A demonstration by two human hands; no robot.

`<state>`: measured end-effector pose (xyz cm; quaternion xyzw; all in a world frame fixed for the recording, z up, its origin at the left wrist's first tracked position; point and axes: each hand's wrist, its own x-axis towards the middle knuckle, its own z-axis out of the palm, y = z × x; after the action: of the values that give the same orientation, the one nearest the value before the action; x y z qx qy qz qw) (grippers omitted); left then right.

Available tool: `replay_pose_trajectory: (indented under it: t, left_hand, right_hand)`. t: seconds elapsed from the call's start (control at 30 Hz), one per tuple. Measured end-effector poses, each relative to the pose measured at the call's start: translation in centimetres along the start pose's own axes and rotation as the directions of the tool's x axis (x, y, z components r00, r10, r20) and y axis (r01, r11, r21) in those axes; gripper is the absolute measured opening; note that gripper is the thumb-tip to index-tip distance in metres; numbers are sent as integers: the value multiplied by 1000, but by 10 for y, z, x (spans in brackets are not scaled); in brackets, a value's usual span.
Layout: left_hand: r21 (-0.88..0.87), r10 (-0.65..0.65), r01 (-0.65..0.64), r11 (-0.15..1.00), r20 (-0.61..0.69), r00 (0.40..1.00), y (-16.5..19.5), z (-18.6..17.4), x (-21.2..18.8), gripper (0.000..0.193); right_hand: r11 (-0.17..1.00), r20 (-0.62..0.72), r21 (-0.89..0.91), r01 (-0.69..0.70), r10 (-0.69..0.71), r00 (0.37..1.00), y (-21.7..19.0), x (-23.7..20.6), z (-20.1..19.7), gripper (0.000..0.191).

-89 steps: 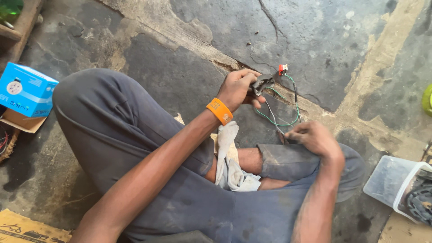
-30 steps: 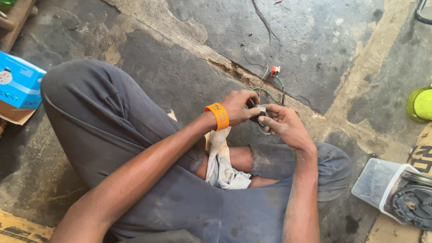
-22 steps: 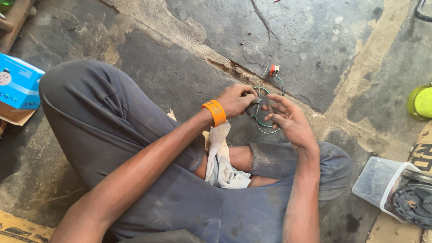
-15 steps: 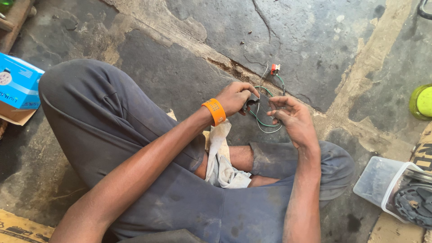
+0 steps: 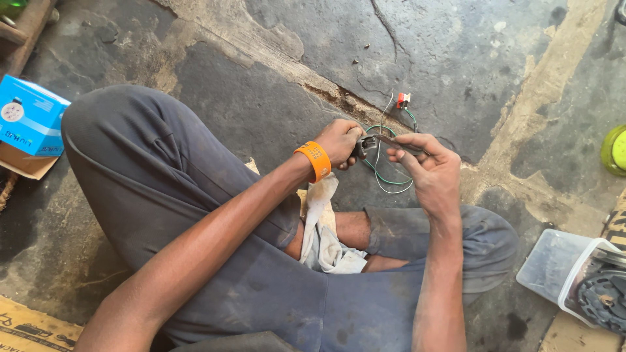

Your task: The person sits on the floor and assembles a small electrical component by hand. They insert wires into a red and white connector, then fit a black plastic housing over it, adjusting the wires and housing to complete the assembly.

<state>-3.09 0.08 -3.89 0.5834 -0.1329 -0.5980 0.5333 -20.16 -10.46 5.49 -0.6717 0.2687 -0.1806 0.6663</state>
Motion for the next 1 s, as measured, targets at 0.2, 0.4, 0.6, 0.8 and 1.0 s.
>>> replay_pose_trajectory:
  t: [0.2, 0.4, 0.6, 0.8, 1.0]
  left_hand:
    - [-23, 28, -29, 999, -32, 999, 4, -1, -5, 32]
    - [-33, 59, -59, 998, -9, 998, 5, -1, -7, 28]
    - [-76, 43, -37, 996, 80, 996, 0, -4, -1, 25]
    - [-152, 56, -44, 987, 78, 995, -6, -8, 8, 32]
    - [-229, 60, -39, 973, 86, 995, -9, -13, 11, 32]
  right_hand:
    - [987, -97, -160, 1, -17, 995, -8, -2, 13, 17]
    - [684, -10, -694, 224, -321, 947, -24, -5, 22, 16]
    - [655, 31, -705, 271, -353, 935, -23, -3, 31, 15]
    - [981, -78, -137, 136, -147, 986, -7, -1, 22, 13]
    - [983, -155, -144, 117, -139, 978, -5, -1, 18, 20]
